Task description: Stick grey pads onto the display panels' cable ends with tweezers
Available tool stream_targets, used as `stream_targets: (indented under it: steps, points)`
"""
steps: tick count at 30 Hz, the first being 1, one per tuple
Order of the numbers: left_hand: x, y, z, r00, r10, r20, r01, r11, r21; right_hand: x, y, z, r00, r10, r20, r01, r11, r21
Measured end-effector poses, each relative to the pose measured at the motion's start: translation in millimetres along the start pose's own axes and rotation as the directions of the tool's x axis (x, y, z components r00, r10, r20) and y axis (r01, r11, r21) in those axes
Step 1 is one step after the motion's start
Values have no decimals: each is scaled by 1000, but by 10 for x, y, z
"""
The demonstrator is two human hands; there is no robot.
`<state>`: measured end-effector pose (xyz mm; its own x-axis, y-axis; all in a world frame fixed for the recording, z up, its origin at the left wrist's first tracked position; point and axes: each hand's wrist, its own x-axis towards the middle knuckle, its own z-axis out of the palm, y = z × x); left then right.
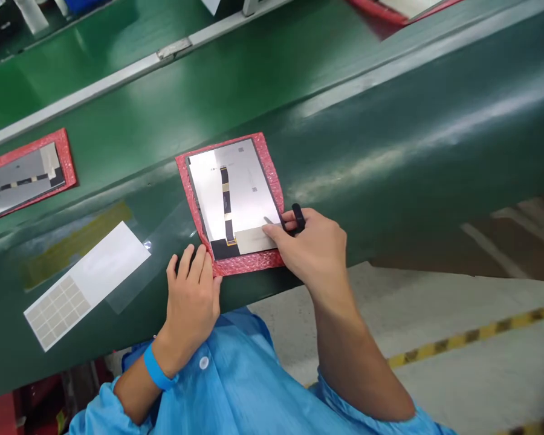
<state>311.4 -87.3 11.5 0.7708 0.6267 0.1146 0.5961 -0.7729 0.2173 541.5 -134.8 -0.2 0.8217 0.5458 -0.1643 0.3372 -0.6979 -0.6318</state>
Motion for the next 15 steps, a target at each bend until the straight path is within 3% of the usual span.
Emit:
stream_targets:
  steps: [9, 15]
  points:
    - [-31, -51, -27, 992, -4, -123, 1, 1000, -23, -20, -20, 12, 999, 35, 0, -35, 998, -61]
    - [-37, -45, 107, 981, 18, -193, -21, 1000, -17, 33, 25, -13, 997, 49, 57, -46, 997, -65]
